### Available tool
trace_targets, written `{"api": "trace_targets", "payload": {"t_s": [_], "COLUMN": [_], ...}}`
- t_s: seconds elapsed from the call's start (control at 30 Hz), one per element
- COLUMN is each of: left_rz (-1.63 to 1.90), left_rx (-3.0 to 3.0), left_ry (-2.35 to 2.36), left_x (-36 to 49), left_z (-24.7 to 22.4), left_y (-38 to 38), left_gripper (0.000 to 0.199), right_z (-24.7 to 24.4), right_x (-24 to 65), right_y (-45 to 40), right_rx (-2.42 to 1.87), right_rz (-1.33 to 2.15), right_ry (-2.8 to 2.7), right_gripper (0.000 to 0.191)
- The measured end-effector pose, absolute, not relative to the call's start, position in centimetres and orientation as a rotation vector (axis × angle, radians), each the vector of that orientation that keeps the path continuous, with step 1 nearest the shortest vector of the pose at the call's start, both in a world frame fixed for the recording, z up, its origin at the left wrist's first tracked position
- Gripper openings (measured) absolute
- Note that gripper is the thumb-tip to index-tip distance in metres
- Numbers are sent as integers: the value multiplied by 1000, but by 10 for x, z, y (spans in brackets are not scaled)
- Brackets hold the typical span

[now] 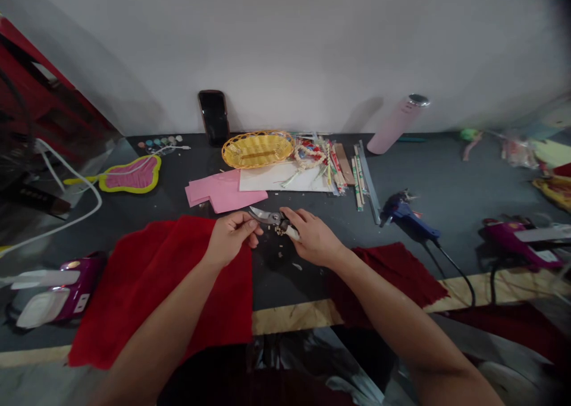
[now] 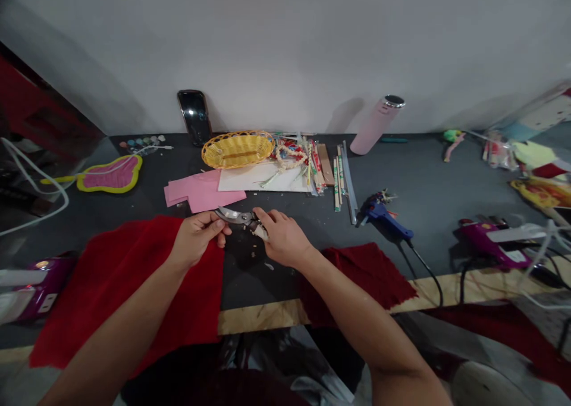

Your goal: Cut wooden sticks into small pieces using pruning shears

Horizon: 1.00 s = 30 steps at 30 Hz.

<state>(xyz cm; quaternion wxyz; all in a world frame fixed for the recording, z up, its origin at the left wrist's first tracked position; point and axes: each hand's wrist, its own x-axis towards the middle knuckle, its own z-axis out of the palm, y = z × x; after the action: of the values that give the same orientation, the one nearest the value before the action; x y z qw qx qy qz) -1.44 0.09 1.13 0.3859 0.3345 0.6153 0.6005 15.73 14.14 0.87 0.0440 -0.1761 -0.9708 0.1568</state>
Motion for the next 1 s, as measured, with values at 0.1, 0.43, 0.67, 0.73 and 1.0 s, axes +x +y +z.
{"api": "trace_targets", "payload": {"t_s": [0.1, 0.43, 0.67, 0.73, 1.0], "left_rz": [1543, 1400, 1397, 1424, 1456], "left_rx": [842, 833, 822, 826, 943], "left_ry": [1554, 1387, 1381, 1405, 1747], "left_x": [-14, -16, -17, -16, -9], "left_z": [11, 14, 11, 9, 11], "left_y": [1, -2, -2, 0, 3], "left_gripper": [18, 24, 25, 25, 18], "right_z": [7, 13, 14, 13, 8], "right_x": [157, 162, 161, 161, 161], "right_y": [141, 149, 145, 144, 143], "right_rx": [-556, -473, -467, -514, -572], "right_rz": [481, 323, 504, 507, 490], "right_ry": [-2963, -2950, -2979, -2980, -2953], "right_gripper": [59, 72, 62, 61, 59]}}
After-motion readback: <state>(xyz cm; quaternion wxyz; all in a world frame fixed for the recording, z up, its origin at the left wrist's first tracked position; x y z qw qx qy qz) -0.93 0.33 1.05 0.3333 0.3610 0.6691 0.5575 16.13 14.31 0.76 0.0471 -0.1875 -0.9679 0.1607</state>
